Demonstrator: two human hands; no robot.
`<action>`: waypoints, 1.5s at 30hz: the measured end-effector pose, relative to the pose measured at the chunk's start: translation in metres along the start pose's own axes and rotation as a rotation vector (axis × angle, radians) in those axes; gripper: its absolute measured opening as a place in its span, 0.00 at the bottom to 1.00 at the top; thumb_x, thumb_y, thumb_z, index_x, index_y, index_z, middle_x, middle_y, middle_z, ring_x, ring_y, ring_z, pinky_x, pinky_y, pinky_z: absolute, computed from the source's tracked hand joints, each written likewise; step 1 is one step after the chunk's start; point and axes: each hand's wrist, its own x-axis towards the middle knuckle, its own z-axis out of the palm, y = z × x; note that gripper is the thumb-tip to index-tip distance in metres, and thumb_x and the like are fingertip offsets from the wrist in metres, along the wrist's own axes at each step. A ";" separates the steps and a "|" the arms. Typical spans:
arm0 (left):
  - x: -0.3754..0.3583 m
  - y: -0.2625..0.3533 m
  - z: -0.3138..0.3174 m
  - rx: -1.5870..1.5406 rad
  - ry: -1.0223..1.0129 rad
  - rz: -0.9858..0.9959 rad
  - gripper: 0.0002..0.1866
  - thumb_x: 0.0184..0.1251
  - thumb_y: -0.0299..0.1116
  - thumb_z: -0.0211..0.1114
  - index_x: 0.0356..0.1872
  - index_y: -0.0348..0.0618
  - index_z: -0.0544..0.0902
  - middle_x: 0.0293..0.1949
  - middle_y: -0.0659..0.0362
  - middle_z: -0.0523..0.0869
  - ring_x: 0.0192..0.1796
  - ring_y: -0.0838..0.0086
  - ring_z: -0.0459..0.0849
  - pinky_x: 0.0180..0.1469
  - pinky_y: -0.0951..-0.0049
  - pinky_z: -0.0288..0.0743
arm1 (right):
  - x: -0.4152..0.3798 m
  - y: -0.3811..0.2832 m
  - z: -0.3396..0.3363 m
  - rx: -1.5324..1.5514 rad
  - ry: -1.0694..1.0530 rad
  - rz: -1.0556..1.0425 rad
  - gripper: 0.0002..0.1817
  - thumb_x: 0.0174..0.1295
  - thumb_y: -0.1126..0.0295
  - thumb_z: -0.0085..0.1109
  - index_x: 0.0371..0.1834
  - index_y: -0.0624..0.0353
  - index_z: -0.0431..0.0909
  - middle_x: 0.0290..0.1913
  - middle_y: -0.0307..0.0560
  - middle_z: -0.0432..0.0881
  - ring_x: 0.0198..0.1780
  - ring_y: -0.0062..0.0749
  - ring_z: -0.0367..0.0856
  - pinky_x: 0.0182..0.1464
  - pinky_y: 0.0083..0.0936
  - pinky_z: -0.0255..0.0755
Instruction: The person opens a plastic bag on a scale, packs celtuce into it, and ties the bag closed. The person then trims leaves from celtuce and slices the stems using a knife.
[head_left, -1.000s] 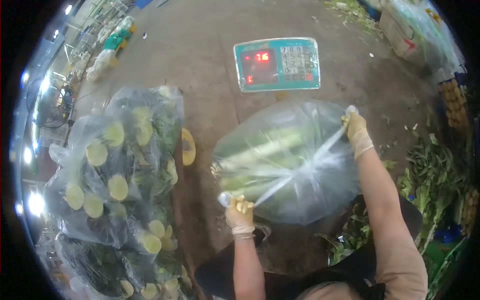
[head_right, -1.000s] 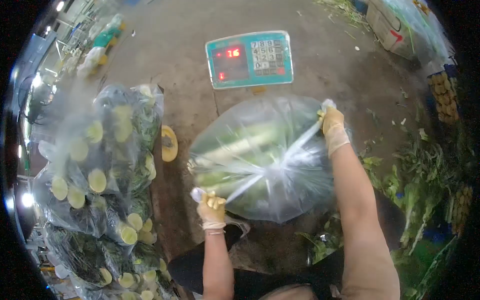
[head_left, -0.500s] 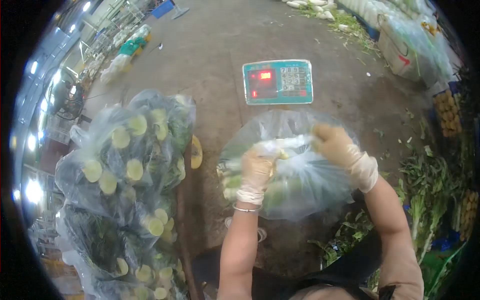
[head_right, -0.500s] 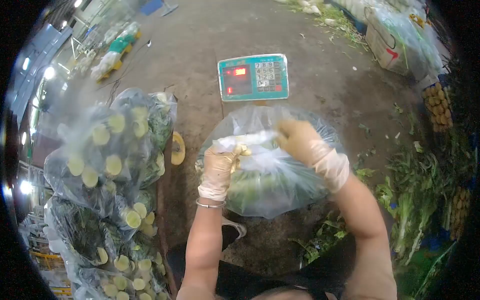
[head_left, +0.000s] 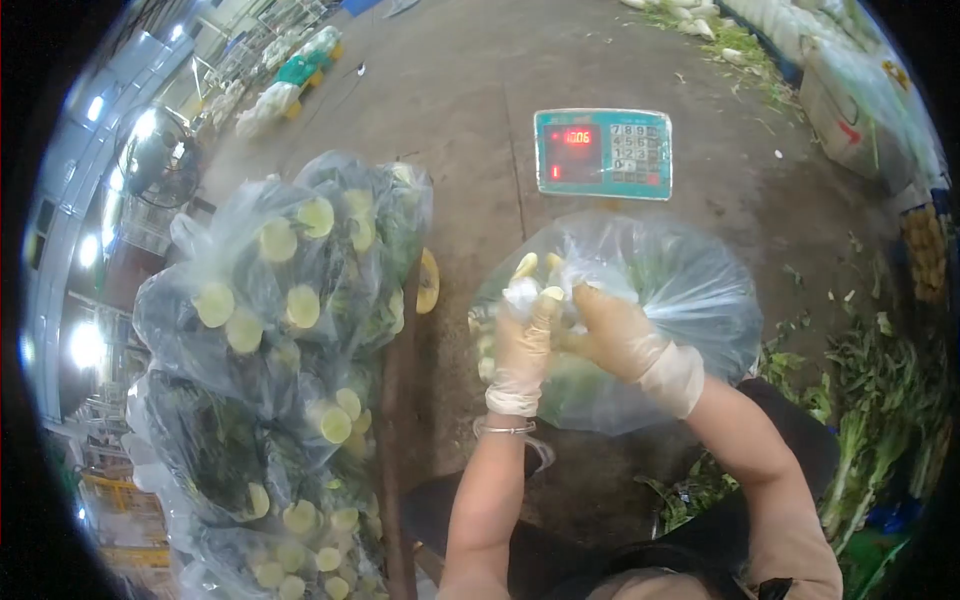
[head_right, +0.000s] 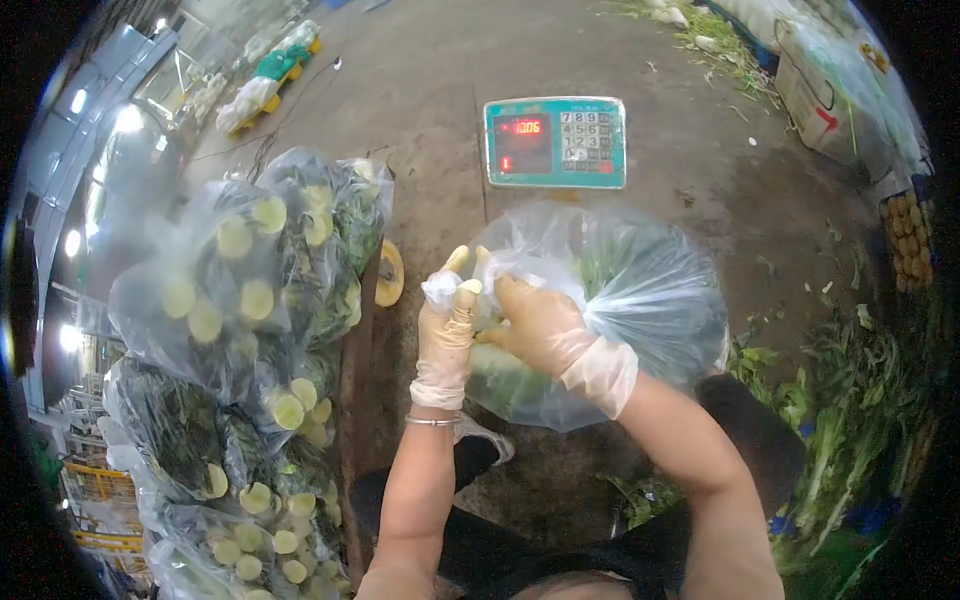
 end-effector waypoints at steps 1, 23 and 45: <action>-0.001 0.003 0.000 -0.003 0.001 -0.001 0.27 0.66 0.38 0.65 0.63 0.39 0.70 0.45 0.66 0.76 0.48 0.81 0.73 0.49 0.79 0.70 | 0.004 0.004 0.002 0.032 -0.015 0.085 0.28 0.52 0.54 0.66 0.50 0.62 0.71 0.50 0.66 0.76 0.48 0.59 0.77 0.48 0.42 0.72; -0.009 0.004 -0.033 -0.345 -0.470 -0.094 0.20 0.66 0.45 0.62 0.50 0.40 0.80 0.44 0.50 0.85 0.39 0.67 0.86 0.48 0.63 0.80 | 0.031 0.061 -0.081 0.983 0.041 -0.142 0.27 0.58 0.58 0.61 0.61 0.52 0.71 0.53 0.46 0.79 0.48 0.25 0.77 0.47 0.20 0.71; 0.035 -0.036 0.048 0.796 -0.681 0.640 0.10 0.54 0.30 0.61 0.38 0.43 0.81 0.38 0.50 0.82 0.39 0.58 0.81 0.42 0.63 0.76 | -0.057 0.010 -0.081 0.520 -0.435 -0.010 0.33 0.58 0.46 0.60 0.55 0.65 0.72 0.49 0.51 0.80 0.55 0.38 0.75 0.60 0.38 0.66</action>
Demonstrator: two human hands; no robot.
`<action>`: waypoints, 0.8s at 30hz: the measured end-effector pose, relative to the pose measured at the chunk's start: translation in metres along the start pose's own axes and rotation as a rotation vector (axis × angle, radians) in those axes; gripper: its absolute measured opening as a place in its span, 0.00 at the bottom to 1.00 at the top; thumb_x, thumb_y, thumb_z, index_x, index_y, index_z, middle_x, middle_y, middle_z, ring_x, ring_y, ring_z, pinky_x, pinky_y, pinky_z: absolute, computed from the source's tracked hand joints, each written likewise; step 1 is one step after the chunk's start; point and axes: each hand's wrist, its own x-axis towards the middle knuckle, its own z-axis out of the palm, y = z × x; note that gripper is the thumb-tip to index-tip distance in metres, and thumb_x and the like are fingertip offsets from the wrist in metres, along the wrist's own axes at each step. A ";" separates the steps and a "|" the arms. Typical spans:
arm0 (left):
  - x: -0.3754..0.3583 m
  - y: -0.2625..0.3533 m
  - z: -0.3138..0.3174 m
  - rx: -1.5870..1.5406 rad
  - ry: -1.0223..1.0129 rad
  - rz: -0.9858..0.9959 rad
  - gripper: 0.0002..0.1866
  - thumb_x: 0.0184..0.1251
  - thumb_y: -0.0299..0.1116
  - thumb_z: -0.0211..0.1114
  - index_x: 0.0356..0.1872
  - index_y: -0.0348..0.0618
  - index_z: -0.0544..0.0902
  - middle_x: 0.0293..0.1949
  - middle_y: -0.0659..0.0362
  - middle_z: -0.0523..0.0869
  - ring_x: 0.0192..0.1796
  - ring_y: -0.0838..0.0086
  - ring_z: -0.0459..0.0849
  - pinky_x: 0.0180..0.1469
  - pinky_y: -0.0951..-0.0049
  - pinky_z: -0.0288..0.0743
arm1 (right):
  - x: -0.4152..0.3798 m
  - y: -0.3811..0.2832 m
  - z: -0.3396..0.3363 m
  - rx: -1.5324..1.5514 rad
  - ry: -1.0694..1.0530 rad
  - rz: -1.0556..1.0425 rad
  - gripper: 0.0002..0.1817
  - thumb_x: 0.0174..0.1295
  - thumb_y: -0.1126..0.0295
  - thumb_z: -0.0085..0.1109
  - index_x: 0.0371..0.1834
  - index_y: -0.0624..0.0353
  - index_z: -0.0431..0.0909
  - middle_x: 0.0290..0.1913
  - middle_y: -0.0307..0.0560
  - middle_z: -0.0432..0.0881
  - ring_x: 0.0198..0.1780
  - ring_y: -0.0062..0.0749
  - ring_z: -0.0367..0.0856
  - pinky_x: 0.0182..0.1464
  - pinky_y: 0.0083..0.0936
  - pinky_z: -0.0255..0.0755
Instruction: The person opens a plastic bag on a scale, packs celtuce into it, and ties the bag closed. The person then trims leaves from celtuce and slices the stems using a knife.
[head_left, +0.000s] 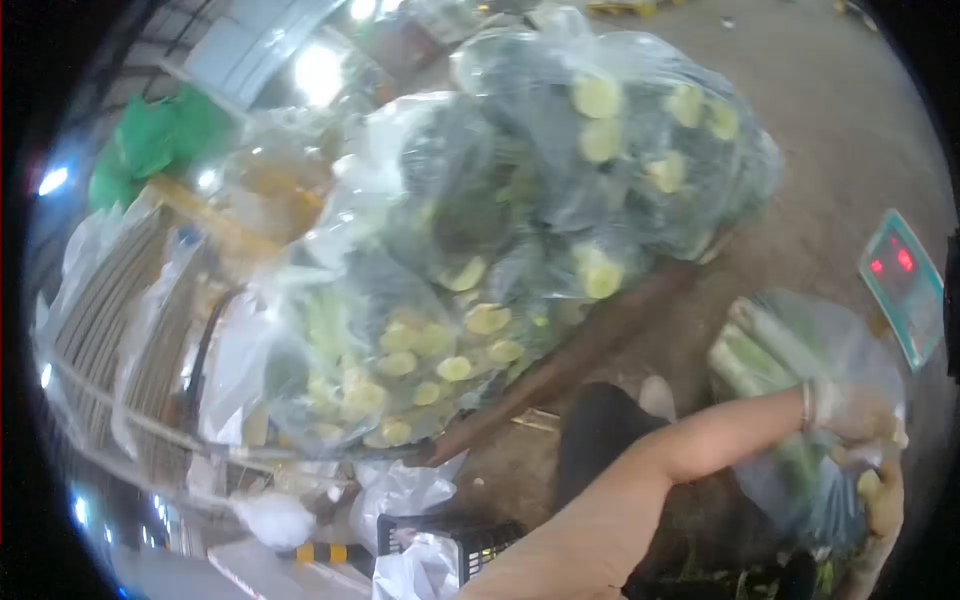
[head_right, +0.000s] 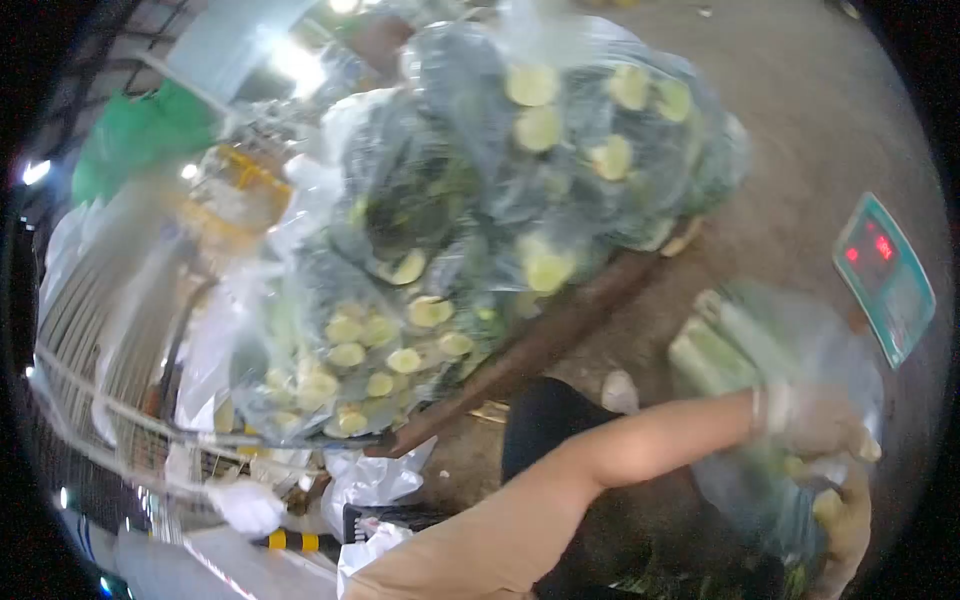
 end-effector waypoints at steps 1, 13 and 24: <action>0.006 0.000 0.017 -0.009 0.000 -0.019 0.09 0.54 0.31 0.61 0.36 0.42 0.81 0.34 0.51 0.83 0.37 0.57 0.81 0.42 0.62 0.76 | 0.006 0.003 0.005 -0.053 0.100 0.076 0.32 0.60 0.47 0.59 0.56 0.65 0.71 0.52 0.50 0.78 0.56 0.35 0.74 0.60 0.35 0.65; -0.126 -0.014 -0.009 0.154 -0.364 -0.311 0.08 0.55 0.26 0.56 0.35 0.36 0.79 0.33 0.49 0.80 0.34 0.56 0.82 0.38 0.62 0.77 | 0.105 0.144 -0.067 -1.007 0.607 0.235 0.15 0.63 0.63 0.52 0.34 0.65 0.81 0.36 0.62 0.82 0.41 0.55 0.80 0.47 0.41 0.74; -0.133 -0.004 0.006 -0.005 -0.269 -0.792 0.17 0.63 0.42 0.62 0.45 0.41 0.79 0.32 0.49 0.84 0.37 0.54 0.83 0.45 0.63 0.74 | 0.066 0.111 -0.043 -0.903 0.338 -0.104 0.20 0.53 0.59 0.64 0.49 0.53 0.80 0.43 0.51 0.81 0.47 0.45 0.78 0.52 0.40 0.69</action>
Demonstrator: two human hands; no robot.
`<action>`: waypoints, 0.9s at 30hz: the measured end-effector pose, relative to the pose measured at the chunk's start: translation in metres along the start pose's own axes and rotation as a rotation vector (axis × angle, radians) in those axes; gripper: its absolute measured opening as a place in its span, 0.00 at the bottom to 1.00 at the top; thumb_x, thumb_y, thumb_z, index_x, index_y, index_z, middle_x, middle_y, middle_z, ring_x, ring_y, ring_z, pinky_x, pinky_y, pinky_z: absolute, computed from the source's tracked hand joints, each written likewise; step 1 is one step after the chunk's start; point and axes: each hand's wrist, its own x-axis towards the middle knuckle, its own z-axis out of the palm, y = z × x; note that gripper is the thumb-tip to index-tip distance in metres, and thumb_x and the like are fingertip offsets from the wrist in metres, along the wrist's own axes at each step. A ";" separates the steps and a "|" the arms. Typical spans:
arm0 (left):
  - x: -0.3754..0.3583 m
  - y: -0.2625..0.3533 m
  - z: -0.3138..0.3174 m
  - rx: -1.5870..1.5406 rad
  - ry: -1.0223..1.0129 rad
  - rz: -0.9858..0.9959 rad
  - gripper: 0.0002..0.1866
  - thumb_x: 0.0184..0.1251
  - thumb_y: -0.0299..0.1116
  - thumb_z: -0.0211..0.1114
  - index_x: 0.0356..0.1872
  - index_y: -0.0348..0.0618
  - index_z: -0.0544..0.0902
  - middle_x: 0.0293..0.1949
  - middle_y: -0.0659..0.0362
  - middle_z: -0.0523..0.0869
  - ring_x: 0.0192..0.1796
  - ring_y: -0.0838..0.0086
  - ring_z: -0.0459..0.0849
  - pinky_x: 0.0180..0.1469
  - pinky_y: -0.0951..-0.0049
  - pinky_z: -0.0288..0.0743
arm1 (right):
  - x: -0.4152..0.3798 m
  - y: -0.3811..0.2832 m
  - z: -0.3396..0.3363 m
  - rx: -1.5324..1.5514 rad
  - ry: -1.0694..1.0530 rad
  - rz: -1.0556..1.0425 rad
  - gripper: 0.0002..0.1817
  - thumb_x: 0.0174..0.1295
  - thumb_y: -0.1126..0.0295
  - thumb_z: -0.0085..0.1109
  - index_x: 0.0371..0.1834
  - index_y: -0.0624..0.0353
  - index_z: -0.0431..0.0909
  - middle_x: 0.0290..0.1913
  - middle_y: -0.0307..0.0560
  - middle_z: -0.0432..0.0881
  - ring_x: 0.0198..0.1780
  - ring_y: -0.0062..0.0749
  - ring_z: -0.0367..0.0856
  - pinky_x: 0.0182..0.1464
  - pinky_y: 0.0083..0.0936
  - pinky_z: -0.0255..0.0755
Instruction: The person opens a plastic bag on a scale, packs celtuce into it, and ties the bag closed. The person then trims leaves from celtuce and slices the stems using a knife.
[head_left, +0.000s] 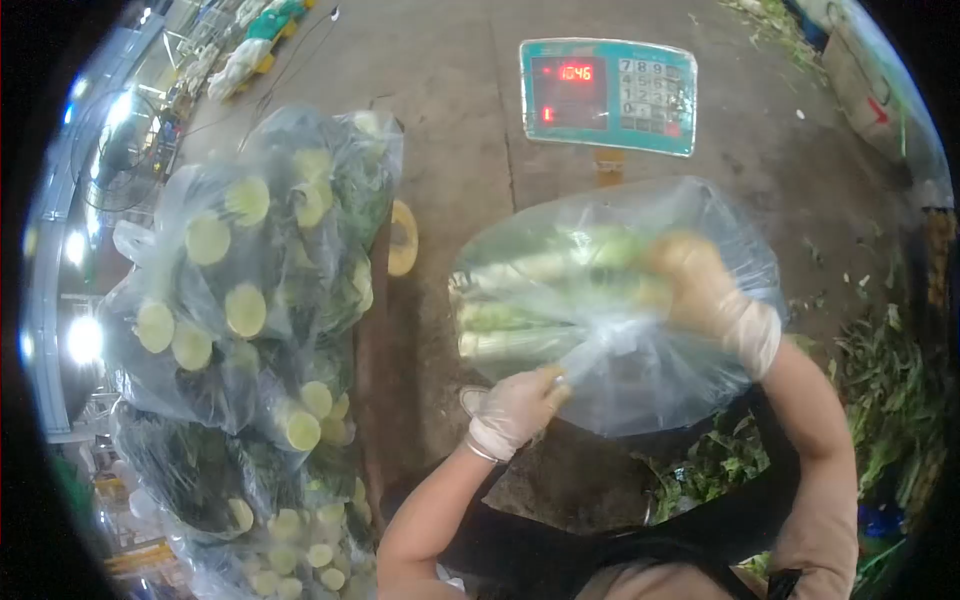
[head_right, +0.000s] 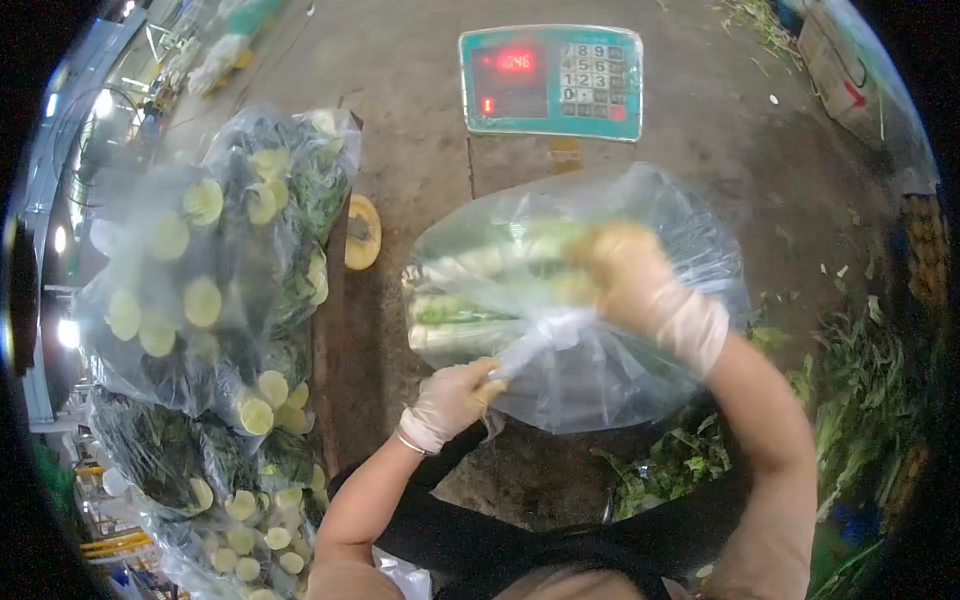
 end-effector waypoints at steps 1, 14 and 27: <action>0.000 -0.001 -0.002 0.000 -0.005 0.006 0.17 0.63 0.42 0.62 0.45 0.41 0.79 0.32 0.49 0.84 0.37 0.54 0.83 0.45 0.63 0.74 | -0.013 -0.007 0.006 -0.002 0.001 0.007 0.20 0.53 0.59 0.64 0.49 0.53 0.80 0.43 0.51 0.81 0.47 0.45 0.78 0.52 0.40 0.69; -0.027 -0.016 0.001 0.535 0.092 0.358 0.07 0.55 0.37 0.66 0.26 0.46 0.81 0.36 0.60 0.84 0.51 0.69 0.81 0.56 0.64 0.70 | 0.022 0.082 0.052 -0.300 -0.222 0.316 0.12 0.56 0.64 0.55 0.41 0.48 0.83 0.35 0.46 0.84 0.40 0.46 0.83 0.43 0.39 0.76; -0.070 -0.023 0.083 -1.019 0.715 -0.311 0.14 0.68 0.25 0.59 0.54 0.38 0.77 0.50 0.58 0.81 0.52 0.77 0.78 0.50 0.80 0.75 | -0.005 -0.044 0.049 -0.401 -0.776 0.430 0.42 0.53 0.51 0.65 0.66 0.67 0.63 0.46 0.60 0.82 0.50 0.46 0.81 0.64 0.32 0.66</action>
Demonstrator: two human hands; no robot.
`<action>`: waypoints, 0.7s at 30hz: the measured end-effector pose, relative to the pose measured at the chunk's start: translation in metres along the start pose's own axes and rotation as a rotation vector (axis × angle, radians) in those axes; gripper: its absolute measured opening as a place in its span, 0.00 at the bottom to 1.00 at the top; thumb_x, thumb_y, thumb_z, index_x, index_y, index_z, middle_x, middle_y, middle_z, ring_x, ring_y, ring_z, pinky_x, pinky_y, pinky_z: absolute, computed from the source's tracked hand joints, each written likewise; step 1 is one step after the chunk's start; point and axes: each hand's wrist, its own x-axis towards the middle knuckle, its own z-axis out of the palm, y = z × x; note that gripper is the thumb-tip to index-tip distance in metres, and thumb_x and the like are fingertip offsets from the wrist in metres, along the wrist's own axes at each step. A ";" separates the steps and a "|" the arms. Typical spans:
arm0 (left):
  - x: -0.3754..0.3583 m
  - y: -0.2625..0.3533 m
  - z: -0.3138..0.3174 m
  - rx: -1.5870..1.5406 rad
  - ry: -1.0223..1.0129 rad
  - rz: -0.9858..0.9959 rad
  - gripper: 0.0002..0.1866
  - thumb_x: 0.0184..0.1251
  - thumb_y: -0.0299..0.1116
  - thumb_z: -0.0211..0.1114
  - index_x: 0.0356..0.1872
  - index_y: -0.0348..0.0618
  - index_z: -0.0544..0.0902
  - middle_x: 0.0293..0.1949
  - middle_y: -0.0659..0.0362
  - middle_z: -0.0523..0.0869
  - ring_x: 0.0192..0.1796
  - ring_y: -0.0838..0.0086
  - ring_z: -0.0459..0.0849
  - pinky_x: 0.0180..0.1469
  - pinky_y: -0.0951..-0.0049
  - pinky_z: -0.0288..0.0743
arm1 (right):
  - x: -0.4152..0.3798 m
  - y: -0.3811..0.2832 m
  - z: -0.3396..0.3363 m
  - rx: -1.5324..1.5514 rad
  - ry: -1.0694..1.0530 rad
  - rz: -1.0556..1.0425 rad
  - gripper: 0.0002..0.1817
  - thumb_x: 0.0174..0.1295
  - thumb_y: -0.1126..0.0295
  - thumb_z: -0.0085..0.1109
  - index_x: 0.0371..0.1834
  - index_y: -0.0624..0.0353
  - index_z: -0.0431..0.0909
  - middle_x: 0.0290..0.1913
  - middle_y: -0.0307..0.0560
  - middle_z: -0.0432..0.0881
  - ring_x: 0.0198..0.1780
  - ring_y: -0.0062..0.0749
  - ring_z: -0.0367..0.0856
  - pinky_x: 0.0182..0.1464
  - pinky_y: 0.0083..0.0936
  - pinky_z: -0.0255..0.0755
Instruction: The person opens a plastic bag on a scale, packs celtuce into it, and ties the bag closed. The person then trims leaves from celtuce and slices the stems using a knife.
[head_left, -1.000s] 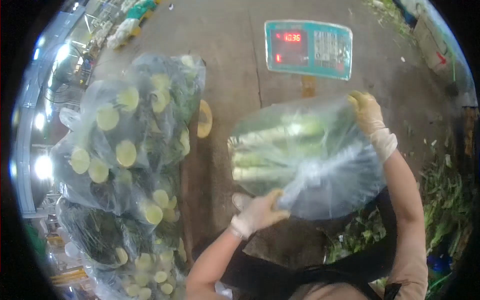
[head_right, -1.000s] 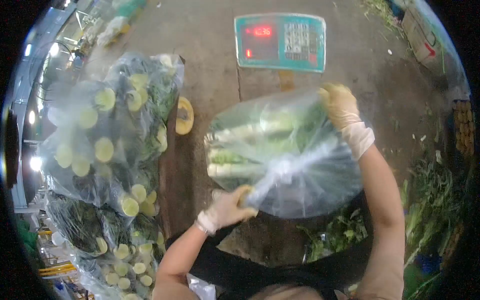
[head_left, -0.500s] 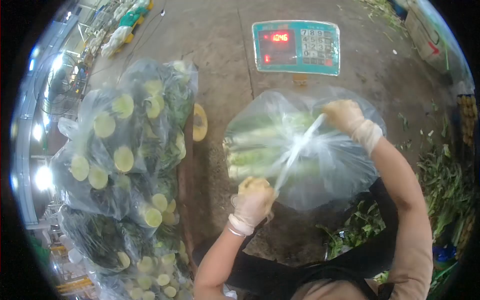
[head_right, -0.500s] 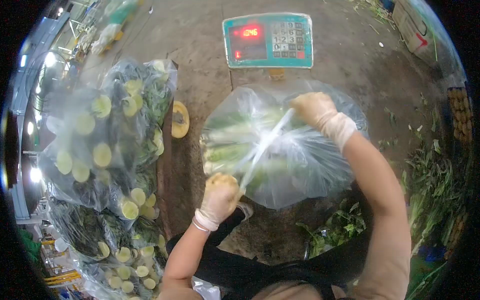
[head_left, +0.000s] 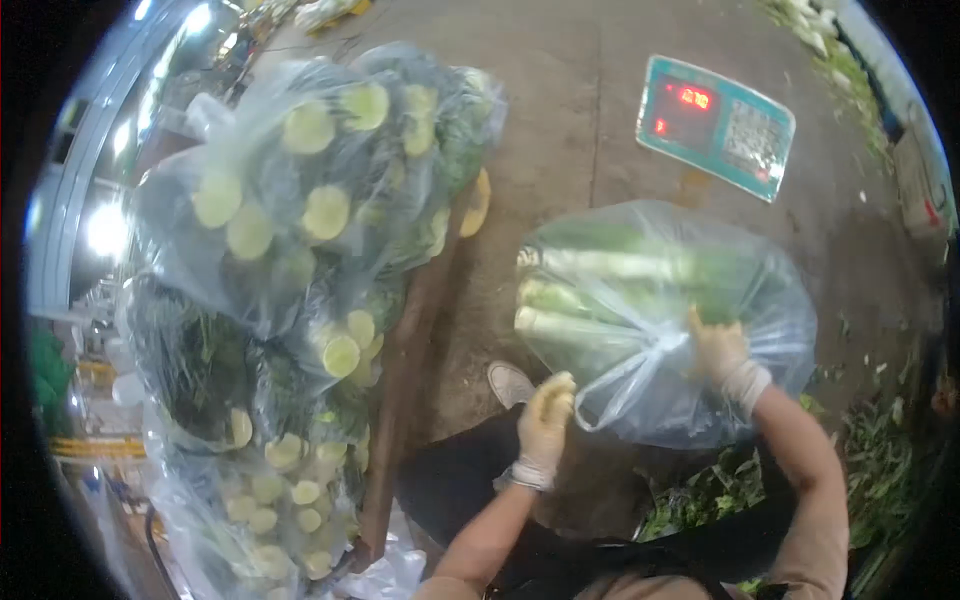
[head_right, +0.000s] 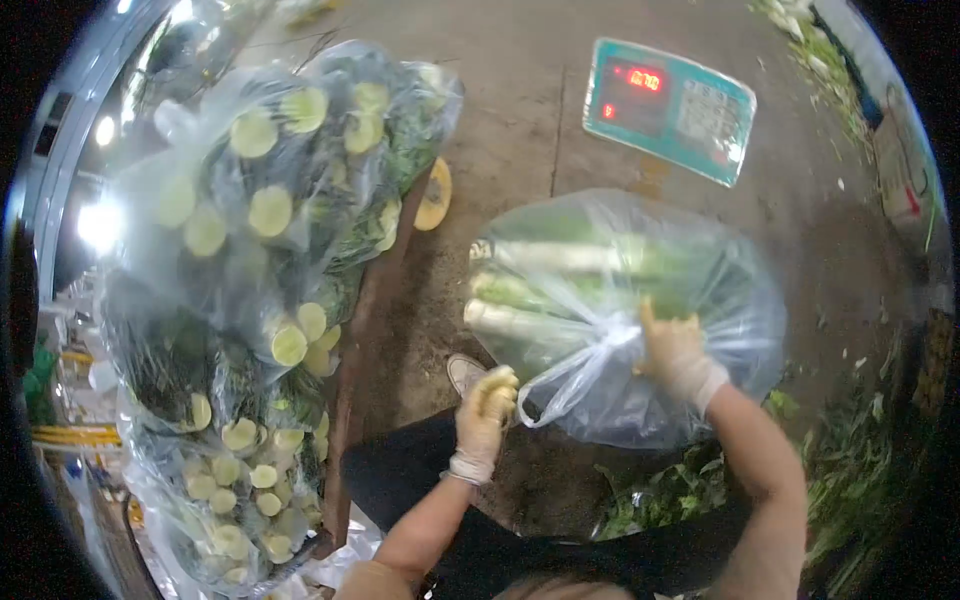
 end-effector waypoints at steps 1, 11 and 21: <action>-0.009 -0.011 0.004 -0.114 -0.017 -0.076 0.15 0.68 0.25 0.59 0.54 0.39 0.77 0.50 0.58 0.81 0.52 0.76 0.79 0.49 0.79 0.76 | -0.001 -0.001 0.011 -0.023 0.017 -0.006 0.42 0.53 0.51 0.65 0.66 0.67 0.63 0.46 0.60 0.82 0.50 0.46 0.81 0.64 0.32 0.66; -0.060 -0.107 0.082 -0.562 -0.401 -0.809 0.48 0.66 0.50 0.62 0.74 0.56 0.35 0.72 0.55 0.57 0.73 0.61 0.55 0.66 0.53 0.63 | -0.082 -0.015 -0.052 0.755 0.334 -0.040 0.13 0.48 0.79 0.65 0.40 0.68 0.82 0.31 0.47 0.84 0.31 0.24 0.78 0.34 0.24 0.73; -0.094 -0.136 0.111 -0.318 -0.761 -0.570 0.42 0.66 0.49 0.57 0.73 0.47 0.44 0.73 0.51 0.54 0.74 0.62 0.52 0.70 0.59 0.54 | -0.176 -0.048 -0.093 0.909 0.388 0.001 0.29 0.41 0.67 0.64 0.49 0.70 0.73 0.43 0.53 0.78 0.42 0.34 0.77 0.47 0.29 0.71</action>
